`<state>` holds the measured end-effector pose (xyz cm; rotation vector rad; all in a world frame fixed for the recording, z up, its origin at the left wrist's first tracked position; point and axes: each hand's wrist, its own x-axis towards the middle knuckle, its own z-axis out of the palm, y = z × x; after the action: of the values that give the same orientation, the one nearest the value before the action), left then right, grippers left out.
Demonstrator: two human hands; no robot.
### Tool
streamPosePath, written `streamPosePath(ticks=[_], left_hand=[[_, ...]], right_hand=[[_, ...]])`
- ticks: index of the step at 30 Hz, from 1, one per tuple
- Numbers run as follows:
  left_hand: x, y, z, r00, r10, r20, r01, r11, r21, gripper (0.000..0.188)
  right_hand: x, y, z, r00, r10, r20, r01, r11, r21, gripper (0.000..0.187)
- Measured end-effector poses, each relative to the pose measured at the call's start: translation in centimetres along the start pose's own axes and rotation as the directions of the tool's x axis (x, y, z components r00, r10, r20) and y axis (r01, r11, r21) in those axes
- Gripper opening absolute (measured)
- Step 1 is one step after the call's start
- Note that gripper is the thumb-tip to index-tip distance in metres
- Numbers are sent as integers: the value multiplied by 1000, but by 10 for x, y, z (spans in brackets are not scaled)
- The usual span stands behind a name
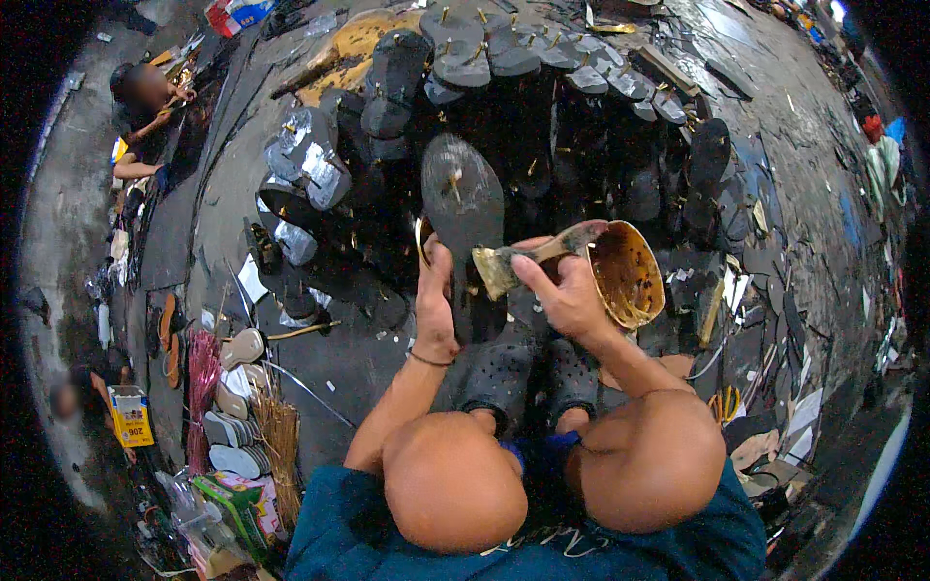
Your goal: The person sits on the floor and uses a brush to apply a dark substance from a container onto the soles of several black sandals. The person repeatedly dips the brush into the container and coats the bottom of each sandal before placing it back on the floor.
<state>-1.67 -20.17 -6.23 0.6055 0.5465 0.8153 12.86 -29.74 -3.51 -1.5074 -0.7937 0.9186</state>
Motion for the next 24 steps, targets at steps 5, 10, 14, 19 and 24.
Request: streamPosePath(ticks=[5, 10, 14, 19, 24], left_hand=[[29, 24, 39, 997, -75, 23, 77, 995, -59, 55], [28, 34, 28, 997, -81, 2, 81, 986, -147, 58], [20, 35, 27, 851, -435, 293, 512, 811, -284, 71], [32, 20, 28, 991, -128, 25, 130, 977, -171, 65], [36, 30, 35, 999, -51, -14, 46, 965, -259, 60]], right_hand=[[14, -30, 6, 932, -358, -58, 342, 920, -189, 22], [56, 2, -19, 926, -285, -245, 233, 947, -221, 20], [4, -49, 28, 899, -271, 345, 197, 952, 236, 20], [40, -33, 7, 985, -174, -11, 174, 985, 5, 20], [32, -26, -9, 929, -360, -88, 325, 905, -274, 21]])
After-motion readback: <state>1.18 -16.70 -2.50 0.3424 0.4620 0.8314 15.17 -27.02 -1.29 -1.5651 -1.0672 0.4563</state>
